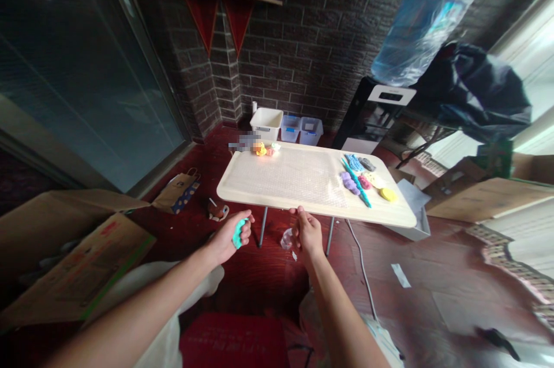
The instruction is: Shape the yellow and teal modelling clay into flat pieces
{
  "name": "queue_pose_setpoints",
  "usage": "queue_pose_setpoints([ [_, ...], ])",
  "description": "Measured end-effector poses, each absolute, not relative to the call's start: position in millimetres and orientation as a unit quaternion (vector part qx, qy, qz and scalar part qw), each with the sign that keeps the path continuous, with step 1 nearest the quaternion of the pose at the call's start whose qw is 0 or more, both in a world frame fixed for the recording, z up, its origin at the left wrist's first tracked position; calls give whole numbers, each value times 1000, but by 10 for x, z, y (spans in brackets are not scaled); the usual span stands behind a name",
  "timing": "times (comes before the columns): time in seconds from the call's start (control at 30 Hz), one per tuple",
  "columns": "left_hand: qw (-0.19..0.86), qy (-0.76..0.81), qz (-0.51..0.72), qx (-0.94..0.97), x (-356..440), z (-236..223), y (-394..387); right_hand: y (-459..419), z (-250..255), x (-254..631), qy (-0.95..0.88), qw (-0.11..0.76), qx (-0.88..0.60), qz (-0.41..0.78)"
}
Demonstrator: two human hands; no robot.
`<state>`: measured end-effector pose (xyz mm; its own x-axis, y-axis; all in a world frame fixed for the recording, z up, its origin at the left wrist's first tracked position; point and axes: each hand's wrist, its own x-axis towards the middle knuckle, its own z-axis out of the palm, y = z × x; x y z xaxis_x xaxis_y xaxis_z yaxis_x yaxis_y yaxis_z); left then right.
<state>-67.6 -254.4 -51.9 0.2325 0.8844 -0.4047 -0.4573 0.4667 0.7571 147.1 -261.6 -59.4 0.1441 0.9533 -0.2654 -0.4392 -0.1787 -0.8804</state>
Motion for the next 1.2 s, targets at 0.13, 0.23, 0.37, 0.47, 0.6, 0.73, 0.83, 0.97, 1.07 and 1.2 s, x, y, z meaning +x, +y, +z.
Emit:
queue_pose_setpoints([
  [0.13,749,429,445,239,-688,-526,-2549,-2572,-606,1515,-228,589,-481,608],
  [0.23,751,428,448,229,-681,-533,-2522,-2538,-605,1561,-201,603,-478,606],
  [0.37,755,417,456,218,-656,-520,-2443,-2474,-609,1602,-177,629,-469,594],
  [0.47,759,412,458,212,-648,-515,-2374,-2389,-624,1648,-168,637,-461,594],
  [0.6,765,402,462,199,-652,-530,-2270,-2215,-625,1786,-161,642,-448,601],
  [0.73,774,392,462,183,-641,-541,-2143,-2009,-603,1937,-158,651,-438,599],
  [0.83,781,385,461,172,-611,-545,-2035,-1862,-607,2004,-160,656,-449,585],
  [0.97,775,388,472,160,-562,-554,-1886,-1685,-637,2048,-177,656,-469,564],
  [1.07,767,396,479,158,-533,-548,-1771,-1553,-656,2077,-192,649,-490,549],
  [1.2,768,401,471,164,-498,-516,-1603,-1352,-691,2103,-220,633,-534,515],
])
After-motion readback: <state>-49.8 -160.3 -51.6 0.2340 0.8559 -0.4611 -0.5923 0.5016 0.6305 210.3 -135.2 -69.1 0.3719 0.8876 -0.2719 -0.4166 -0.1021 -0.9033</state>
